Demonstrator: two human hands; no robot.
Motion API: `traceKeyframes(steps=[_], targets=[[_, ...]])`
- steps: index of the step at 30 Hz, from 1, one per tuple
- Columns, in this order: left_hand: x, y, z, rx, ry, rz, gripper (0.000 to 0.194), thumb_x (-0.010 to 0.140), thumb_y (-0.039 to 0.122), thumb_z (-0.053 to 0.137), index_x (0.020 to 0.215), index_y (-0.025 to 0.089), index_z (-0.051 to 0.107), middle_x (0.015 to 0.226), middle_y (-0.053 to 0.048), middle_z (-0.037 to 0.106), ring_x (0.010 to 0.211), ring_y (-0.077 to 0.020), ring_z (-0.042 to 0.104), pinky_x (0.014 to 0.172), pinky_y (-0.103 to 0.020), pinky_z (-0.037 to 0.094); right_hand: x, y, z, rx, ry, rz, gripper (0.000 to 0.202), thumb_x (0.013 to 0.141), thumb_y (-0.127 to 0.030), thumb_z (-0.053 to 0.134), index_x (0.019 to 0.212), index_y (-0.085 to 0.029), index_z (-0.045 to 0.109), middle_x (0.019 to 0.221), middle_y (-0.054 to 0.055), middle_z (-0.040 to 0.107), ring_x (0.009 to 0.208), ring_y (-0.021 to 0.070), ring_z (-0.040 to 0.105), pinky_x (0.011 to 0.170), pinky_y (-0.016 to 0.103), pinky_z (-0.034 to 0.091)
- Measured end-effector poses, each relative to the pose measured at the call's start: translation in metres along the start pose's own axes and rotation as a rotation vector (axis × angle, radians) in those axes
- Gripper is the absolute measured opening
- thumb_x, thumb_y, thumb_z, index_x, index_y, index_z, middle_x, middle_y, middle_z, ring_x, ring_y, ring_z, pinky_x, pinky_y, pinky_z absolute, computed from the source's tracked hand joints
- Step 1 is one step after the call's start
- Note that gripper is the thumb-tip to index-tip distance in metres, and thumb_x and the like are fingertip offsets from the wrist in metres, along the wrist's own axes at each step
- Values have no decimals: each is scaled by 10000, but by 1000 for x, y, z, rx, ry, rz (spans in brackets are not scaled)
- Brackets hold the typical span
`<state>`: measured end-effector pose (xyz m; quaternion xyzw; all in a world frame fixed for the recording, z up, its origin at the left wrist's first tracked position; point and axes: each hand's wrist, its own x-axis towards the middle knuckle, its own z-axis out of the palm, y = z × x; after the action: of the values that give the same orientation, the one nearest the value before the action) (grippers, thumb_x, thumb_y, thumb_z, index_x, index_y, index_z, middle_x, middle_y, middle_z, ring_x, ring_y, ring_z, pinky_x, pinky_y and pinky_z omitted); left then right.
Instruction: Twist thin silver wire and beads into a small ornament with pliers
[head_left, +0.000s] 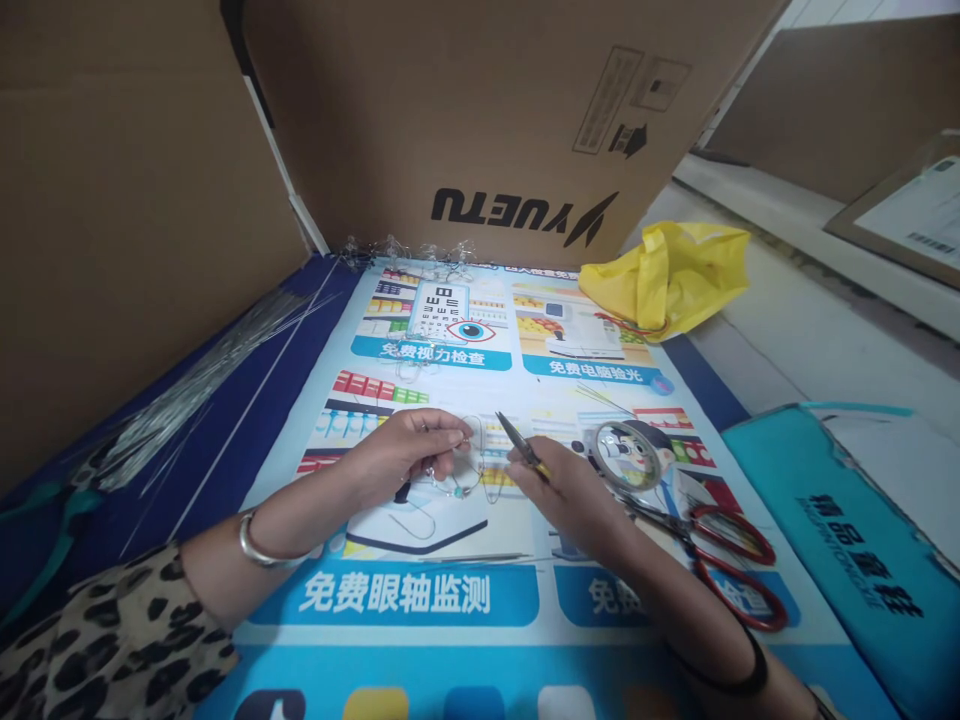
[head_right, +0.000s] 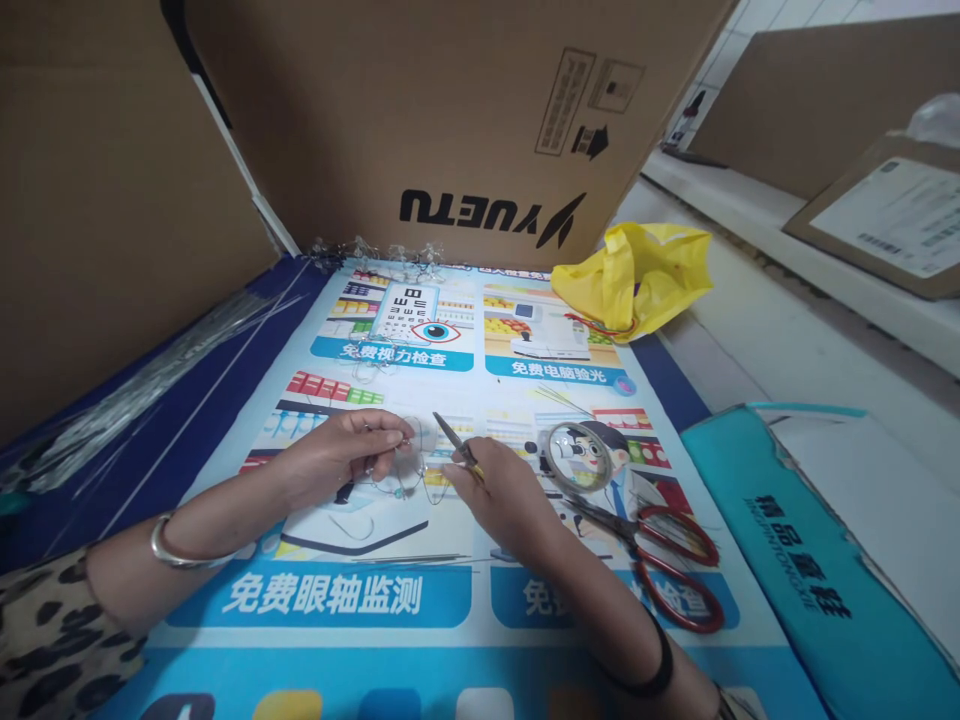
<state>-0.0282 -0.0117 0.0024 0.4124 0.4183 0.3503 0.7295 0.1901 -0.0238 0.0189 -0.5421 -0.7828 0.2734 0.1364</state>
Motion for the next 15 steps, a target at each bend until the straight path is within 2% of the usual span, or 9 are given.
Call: traceKeyframes(steps=[4,9,15], targets=[[0,1,2,-38,-14,2,191,733,282,663,851,134,644,692,-8,624,491,-53,495,500,-189,374,1,-2,8,170,15,27,170,813,-342,476,776,-199,560,712,1,607,668,152,552,584,238,377],[0,1,3,-90,-23,-9,212,722,310,675,816,121,649,688,-31,653,496,-75,540,519,-209,424,3,-4,10,299,35,87,174,788,-332,492,712,-190,558,567,-31,508,547,116,469,505,217,346],[1,-2,-3,-165,-134,-46,257,781,344,615,904,121,648,836,-89,693,666,-149,648,659,-281,483,2,-1,9,415,12,161,253,784,-401,505,670,-180,551,554,-27,490,513,105,435,473,219,336]])
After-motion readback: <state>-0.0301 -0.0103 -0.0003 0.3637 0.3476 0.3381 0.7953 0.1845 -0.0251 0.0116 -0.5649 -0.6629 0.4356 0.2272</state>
